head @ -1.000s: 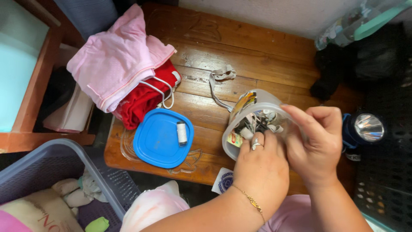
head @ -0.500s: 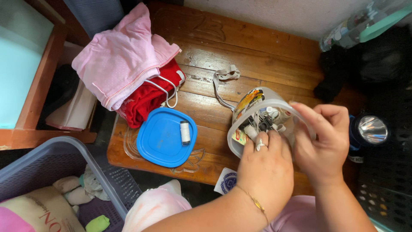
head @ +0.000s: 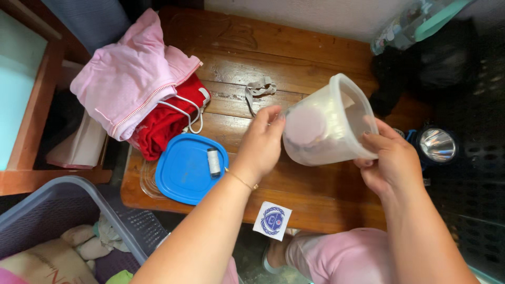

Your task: The person sorts through various small items inside a clear plastic container on a wooden table, picking up objects like a small spool of thread, jewelry, and small papers before placing them back and closing the lid.

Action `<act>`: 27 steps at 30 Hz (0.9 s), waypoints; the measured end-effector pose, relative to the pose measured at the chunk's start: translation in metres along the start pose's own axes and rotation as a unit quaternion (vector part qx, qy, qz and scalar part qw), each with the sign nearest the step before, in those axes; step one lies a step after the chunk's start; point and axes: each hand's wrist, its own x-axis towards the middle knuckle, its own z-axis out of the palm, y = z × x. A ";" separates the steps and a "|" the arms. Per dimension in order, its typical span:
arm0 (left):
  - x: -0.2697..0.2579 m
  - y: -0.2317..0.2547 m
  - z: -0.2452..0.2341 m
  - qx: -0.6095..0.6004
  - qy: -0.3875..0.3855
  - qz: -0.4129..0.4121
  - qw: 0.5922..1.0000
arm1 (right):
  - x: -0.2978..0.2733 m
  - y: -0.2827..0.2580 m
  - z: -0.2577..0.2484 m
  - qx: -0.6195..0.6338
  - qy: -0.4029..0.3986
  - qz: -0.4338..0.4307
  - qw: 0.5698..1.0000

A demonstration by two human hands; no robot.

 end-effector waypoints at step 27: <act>0.003 0.021 -0.020 0.096 -0.117 0.156 0.976 | -0.075 0.008 0.073 -0.493 -0.078 -0.536 0.681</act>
